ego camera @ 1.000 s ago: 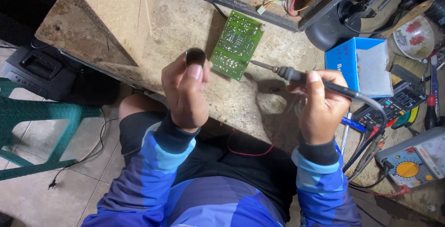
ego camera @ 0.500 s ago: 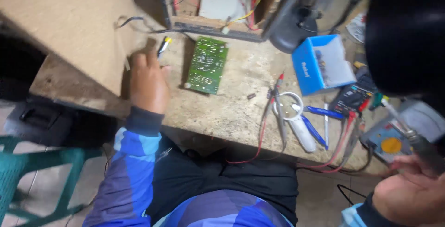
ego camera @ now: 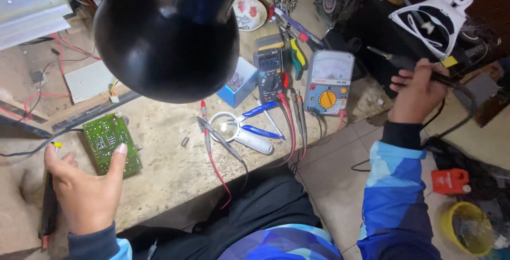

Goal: Diagnosing and repairing an electronic circuit board by testing continuity with a multimeter and desoldering components.

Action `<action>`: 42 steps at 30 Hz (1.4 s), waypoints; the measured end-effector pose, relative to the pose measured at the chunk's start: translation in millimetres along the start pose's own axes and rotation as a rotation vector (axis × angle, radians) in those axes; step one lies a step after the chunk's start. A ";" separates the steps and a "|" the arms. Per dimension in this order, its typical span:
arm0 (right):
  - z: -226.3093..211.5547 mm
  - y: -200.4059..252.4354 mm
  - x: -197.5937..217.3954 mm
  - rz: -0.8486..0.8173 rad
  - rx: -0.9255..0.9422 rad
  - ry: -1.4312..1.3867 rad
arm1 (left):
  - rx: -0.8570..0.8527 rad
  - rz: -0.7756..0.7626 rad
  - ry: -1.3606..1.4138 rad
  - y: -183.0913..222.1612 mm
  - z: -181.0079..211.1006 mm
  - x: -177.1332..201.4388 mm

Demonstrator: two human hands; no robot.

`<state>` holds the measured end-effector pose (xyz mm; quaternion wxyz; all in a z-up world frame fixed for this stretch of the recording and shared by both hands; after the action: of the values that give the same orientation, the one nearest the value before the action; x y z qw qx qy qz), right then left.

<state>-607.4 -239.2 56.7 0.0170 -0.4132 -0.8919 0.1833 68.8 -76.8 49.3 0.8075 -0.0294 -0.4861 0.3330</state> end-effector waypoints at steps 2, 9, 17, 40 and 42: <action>9.2 -2.9 -15.6 -0.034 -0.024 0.066 | 0.090 -0.051 -0.012 -3.5 8.2 0.7; 57.7 -18.4 -71.5 -0.191 0.021 0.188 | 0.218 -0.142 -0.012 -9.0 0.8 -10.3; 170.5 -46.1 -76.7 -0.405 -0.121 -0.048 | 0.150 -0.008 -0.010 -8.6 -17.1 -17.1; -66.1 400.2 -216.8 -1.258 -0.406 -0.125 | 0.272 0.047 1.120 13.6 -49.2 -22.9; -80.3 439.6 -234.3 -1.395 -0.497 -0.224 | 0.242 0.053 1.261 18.2 -52.0 -21.2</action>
<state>-117.4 -128.2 10.1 -0.0554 0.2777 -0.9584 -0.0362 94.8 -60.3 -1.1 0.9274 -0.1403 0.1239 0.3240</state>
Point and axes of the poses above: each hand's wrist, its own y-axis away from the middle knuckle, its own x-axis out of the back of the hand, z = x × y, the point moved 9 cm from there along -y, towards the middle knuckle, and after that the axes turned 4 degrees about -y, right-handed, at the moved point
